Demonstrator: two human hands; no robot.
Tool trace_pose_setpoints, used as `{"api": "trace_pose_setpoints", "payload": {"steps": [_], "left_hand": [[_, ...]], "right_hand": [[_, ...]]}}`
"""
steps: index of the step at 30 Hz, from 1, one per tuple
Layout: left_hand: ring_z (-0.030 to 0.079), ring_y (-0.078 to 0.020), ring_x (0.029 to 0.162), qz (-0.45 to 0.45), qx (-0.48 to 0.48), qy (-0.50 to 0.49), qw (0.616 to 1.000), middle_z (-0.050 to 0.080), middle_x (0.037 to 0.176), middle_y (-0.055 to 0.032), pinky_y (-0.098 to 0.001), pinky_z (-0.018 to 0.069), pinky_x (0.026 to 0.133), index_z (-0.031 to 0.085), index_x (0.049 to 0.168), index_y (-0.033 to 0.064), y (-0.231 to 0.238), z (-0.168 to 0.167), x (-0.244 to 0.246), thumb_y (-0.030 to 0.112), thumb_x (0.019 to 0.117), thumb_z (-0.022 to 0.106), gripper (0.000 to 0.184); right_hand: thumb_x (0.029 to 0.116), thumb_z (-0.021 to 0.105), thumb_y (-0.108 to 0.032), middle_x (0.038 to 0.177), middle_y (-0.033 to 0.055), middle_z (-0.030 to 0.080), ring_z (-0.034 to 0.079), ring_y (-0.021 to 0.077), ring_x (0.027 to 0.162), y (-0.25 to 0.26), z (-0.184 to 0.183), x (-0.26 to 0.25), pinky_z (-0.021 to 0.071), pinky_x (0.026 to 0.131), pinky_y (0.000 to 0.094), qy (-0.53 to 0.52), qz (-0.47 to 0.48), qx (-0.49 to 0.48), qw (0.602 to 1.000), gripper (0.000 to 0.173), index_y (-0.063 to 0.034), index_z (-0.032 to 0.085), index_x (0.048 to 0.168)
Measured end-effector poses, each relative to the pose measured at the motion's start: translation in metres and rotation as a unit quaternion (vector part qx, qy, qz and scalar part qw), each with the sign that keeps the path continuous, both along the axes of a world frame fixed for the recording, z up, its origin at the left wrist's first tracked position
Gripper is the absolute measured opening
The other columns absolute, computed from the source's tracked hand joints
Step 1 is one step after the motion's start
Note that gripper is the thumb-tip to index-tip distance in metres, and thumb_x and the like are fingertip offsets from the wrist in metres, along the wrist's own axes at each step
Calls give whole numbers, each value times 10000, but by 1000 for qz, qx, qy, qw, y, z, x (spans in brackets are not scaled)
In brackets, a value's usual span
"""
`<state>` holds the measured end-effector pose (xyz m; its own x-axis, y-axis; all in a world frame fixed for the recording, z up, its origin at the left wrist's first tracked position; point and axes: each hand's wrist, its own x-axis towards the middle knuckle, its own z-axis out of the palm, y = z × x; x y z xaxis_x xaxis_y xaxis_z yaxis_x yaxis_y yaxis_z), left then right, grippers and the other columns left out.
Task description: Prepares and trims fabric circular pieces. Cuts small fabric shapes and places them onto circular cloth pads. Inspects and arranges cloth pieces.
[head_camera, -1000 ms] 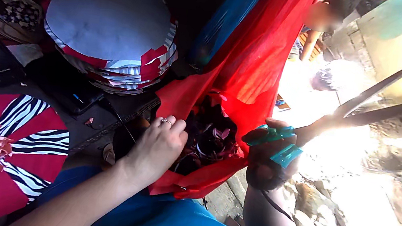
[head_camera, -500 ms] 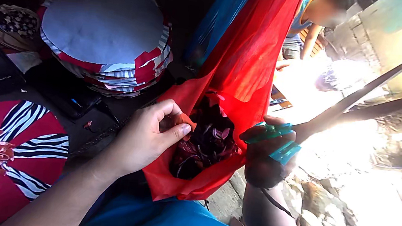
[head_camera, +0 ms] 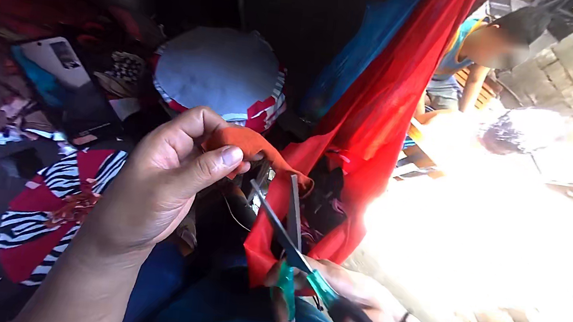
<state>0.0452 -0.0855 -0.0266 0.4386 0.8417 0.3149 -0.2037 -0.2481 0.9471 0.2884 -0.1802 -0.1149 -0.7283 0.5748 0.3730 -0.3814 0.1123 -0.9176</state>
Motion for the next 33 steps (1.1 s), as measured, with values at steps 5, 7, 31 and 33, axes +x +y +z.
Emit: {"api": "trace_pose_setpoints", "payload": {"steps": [5, 7, 31, 33], "left_hand": [[695, -60, 884, 18, -6, 4, 1000, 705, 949, 42, -223, 596, 815, 671, 1046, 183, -16, -6, -33, 219, 987, 645, 73], [701, -57, 891, 27, -14, 8, 1000, 715, 957, 42, -221, 598, 817, 688, 1055, 195, -24, -13, -47, 286, 981, 670, 118], [735, -117, 936, 230, -125, -104, 959, 750, 979, 2, -321, 618, 874, 725, 955, 221, -70, -56, -169, 231, 967, 658, 69], [742, -146, 940, 251, -171, -97, 948, 755, 988, -20, -336, 620, 879, 710, 968, 186, -77, -66, -178, 150, 960, 613, 103]], "right_hand": [[976, 447, -694, 1102, 22, 717, 711, 120, 943, 7, -27, -24, 592, 794, 250, 69, 17, -173, 982, 703, -171, 485, 1444], [979, 447, -688, 1071, 28, 725, 723, 133, 897, 11, -30, -33, 603, 759, 255, 97, 3, -206, 974, 678, -181, 517, 1426], [994, 462, -653, 1035, 1, 697, 652, 97, 1019, 46, -39, -184, 508, 961, 303, 35, 152, -158, 975, 710, -68, 484, 1395], [992, 471, -651, 996, -24, 699, 664, 83, 983, 49, -35, -193, 522, 941, 292, 18, 150, -165, 975, 689, -75, 499, 1369]]}}
